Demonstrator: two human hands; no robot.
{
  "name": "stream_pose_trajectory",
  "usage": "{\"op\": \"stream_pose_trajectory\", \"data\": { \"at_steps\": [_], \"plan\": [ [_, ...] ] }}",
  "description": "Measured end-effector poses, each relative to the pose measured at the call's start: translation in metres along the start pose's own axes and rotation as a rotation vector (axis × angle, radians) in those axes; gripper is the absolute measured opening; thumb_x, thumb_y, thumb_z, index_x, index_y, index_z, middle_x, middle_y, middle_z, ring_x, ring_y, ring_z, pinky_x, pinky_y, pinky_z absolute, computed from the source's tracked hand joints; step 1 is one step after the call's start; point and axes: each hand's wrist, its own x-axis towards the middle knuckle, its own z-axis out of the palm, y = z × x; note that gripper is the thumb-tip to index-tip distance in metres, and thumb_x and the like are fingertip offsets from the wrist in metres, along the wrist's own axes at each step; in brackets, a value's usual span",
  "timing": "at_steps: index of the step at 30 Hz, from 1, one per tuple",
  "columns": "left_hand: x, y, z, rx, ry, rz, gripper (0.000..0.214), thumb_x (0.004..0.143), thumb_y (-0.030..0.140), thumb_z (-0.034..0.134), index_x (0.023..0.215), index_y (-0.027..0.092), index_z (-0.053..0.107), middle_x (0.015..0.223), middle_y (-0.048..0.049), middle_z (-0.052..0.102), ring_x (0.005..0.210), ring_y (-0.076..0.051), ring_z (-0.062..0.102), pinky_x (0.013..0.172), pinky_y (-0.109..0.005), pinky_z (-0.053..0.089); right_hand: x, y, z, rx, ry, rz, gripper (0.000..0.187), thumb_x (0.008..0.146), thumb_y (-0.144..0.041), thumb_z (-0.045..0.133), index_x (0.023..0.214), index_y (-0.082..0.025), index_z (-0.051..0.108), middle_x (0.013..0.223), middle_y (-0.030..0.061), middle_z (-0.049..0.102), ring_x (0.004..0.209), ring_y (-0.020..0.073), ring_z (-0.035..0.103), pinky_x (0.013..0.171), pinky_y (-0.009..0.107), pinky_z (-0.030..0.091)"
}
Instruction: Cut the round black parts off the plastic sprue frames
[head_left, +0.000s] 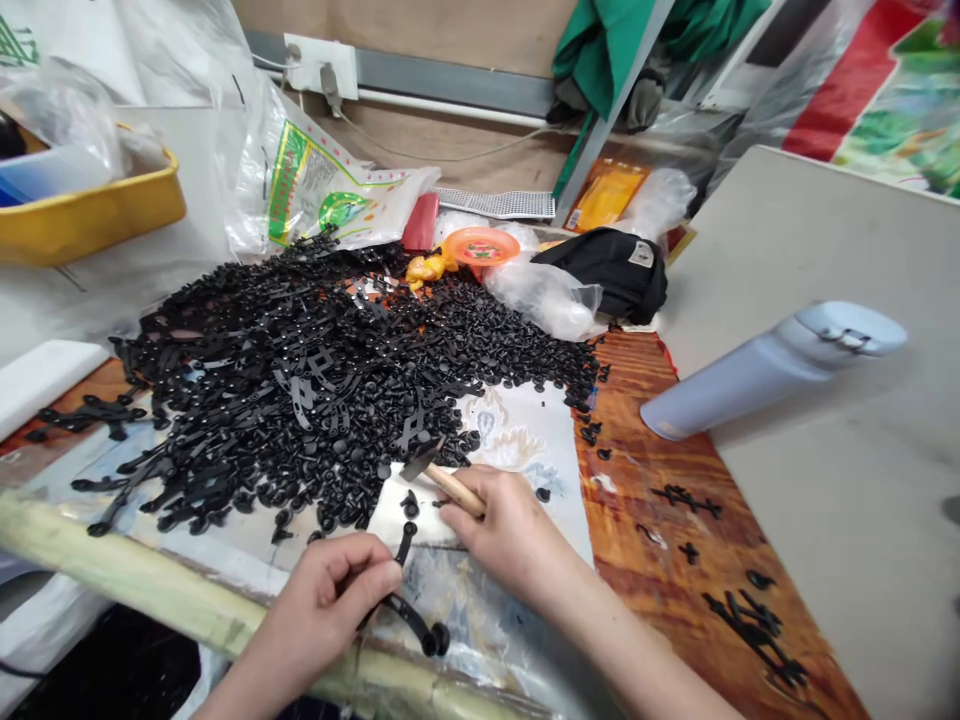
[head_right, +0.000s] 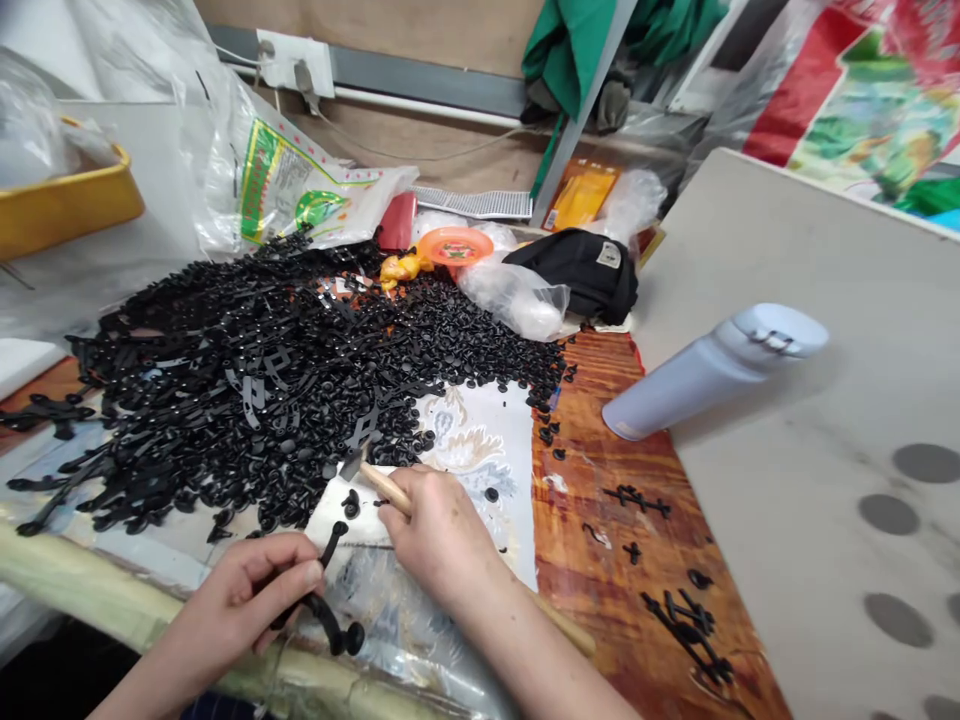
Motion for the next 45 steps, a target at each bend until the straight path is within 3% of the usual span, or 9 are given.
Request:
{"op": "stream_pose_trajectory", "data": {
  "at_steps": [7,12,19,25,32,45],
  "plan": [
    [0.003,0.004,0.000,0.143,-0.016,0.070,0.033,0.083,0.039,0.050,0.056,0.020,0.044,0.055,0.0042,0.038,0.057,-0.013,0.039,0.054,-0.025,0.031,-0.004,0.007,-0.005,0.032,0.012,0.060,0.016,0.073,-0.008,0.057,0.079,-0.019,0.068,0.080,0.0013,0.066,0.074,0.0169,0.058,0.068,0.025,0.039],
    [0.005,0.006,0.001,0.182,-0.026,0.047,0.034,0.083,0.040,0.047,0.056,0.021,0.040,0.056,0.0044,0.035,0.058,-0.014,0.037,0.056,-0.026,0.029,0.002,0.005,0.002,0.105,0.037,0.110,0.010,0.072,-0.011,0.061,0.074,-0.019,0.066,0.072,-0.0012,0.063,0.069,0.0155,0.056,0.062,0.023,0.037],
    [0.008,0.010,0.011,0.169,0.063,-0.008,0.037,0.080,0.045,0.048,0.053,0.021,0.039,0.054,0.0049,0.032,0.054,-0.013,0.034,0.051,-0.025,0.026,-0.006,0.011,-0.004,0.302,0.007,0.241,0.018,0.068,-0.008,0.062,0.083,-0.016,0.066,0.064,-0.0042,0.056,0.059,0.0121,0.048,0.054,0.021,0.035],
    [0.015,0.022,0.021,0.063,0.131,-0.110,0.038,0.077,0.050,0.053,0.055,0.022,0.040,0.047,0.0084,0.032,0.038,-0.008,0.027,0.039,-0.022,0.020,-0.003,0.007,-0.008,0.292,0.028,0.256,0.018,0.068,-0.010,0.061,0.082,-0.017,0.068,0.061,-0.0055,0.051,0.056,0.0107,0.043,0.051,0.020,0.031],
    [0.025,0.030,0.020,0.117,0.064,-0.124,0.040,0.075,0.052,0.053,0.052,0.022,0.038,0.045,0.0087,0.033,0.033,-0.007,0.027,0.033,-0.021,0.019,0.006,0.012,0.008,0.302,0.009,0.285,0.017,0.065,-0.010,0.061,0.077,-0.019,0.069,0.055,-0.0070,0.048,0.051,0.0093,0.042,0.047,0.020,0.028],
    [0.028,0.038,0.024,0.070,0.045,-0.176,0.044,0.071,0.057,0.055,0.052,0.020,0.041,0.042,0.0084,0.036,0.030,-0.005,0.028,0.031,-0.018,0.017,0.006,0.018,0.012,0.288,0.029,0.264,0.017,0.064,-0.018,0.061,0.078,-0.022,0.069,0.058,-0.0052,0.053,0.053,0.0112,0.046,0.048,0.021,0.029]
  ]
}}
